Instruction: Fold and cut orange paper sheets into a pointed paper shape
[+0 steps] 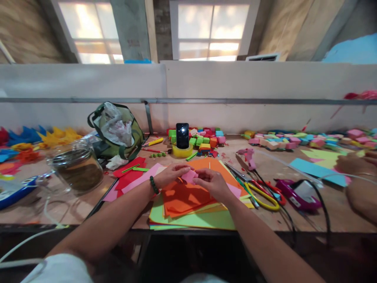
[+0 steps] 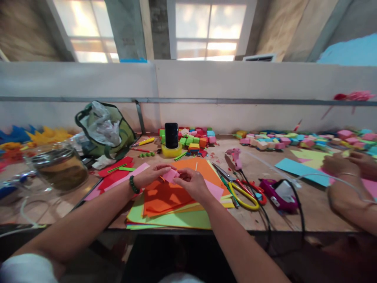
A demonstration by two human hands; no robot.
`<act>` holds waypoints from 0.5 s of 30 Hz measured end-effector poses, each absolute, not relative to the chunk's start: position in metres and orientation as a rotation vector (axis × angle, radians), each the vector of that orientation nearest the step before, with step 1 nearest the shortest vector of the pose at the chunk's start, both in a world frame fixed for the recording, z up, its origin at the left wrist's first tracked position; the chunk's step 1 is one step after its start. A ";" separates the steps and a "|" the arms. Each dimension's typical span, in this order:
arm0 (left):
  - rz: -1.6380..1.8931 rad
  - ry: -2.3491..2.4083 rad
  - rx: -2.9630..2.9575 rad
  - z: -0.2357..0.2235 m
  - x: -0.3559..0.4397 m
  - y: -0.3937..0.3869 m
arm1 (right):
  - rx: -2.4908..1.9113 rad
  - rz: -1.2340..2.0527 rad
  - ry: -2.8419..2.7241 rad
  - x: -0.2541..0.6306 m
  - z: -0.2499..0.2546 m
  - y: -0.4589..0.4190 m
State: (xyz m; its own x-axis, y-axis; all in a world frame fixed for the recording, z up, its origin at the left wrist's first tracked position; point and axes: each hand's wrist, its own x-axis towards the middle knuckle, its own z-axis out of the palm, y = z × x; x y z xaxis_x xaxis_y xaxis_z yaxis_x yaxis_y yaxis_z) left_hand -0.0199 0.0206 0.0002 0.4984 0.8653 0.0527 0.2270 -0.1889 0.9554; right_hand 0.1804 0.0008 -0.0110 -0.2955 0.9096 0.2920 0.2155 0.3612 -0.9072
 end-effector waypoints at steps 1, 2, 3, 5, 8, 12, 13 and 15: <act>0.764 0.954 1.728 0.001 -0.020 0.020 | -0.998 0.955 -1.741 0.181 -0.010 0.000; 0.772 0.973 1.766 0.002 -0.021 0.020 | -0.997 0.906 -1.735 0.181 -0.009 -0.002; 0.787 0.999 1.809 0.004 -0.022 0.019 | -0.998 0.848 -1.723 0.182 -0.009 -0.006; 0.841 1.069 1.912 0.006 -0.024 0.020 | -0.993 0.720 -1.687 0.185 -0.010 -0.020; 0.900 1.189 2.082 0.007 -0.025 0.029 | -0.891 0.476 -1.758 0.187 -0.017 -0.054; 0.772 1.287 2.257 0.015 -0.019 0.040 | -0.731 0.329 -2.022 0.189 -0.018 -0.104; 0.737 1.307 2.288 0.022 -0.017 0.037 | -0.687 0.344 -2.072 0.192 -0.013 -0.115; 0.724 1.347 2.335 0.041 -0.011 0.017 | -0.600 0.336 -2.119 0.208 -0.001 -0.136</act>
State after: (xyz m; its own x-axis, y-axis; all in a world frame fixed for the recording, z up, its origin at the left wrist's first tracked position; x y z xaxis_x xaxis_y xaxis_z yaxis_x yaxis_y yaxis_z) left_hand -0.0107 0.0169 0.0408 0.4183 0.8717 0.2553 0.6937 -0.4880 0.5297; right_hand 0.2076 -0.1358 -0.0011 -0.4935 0.5322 0.6879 0.2936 0.8464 -0.4443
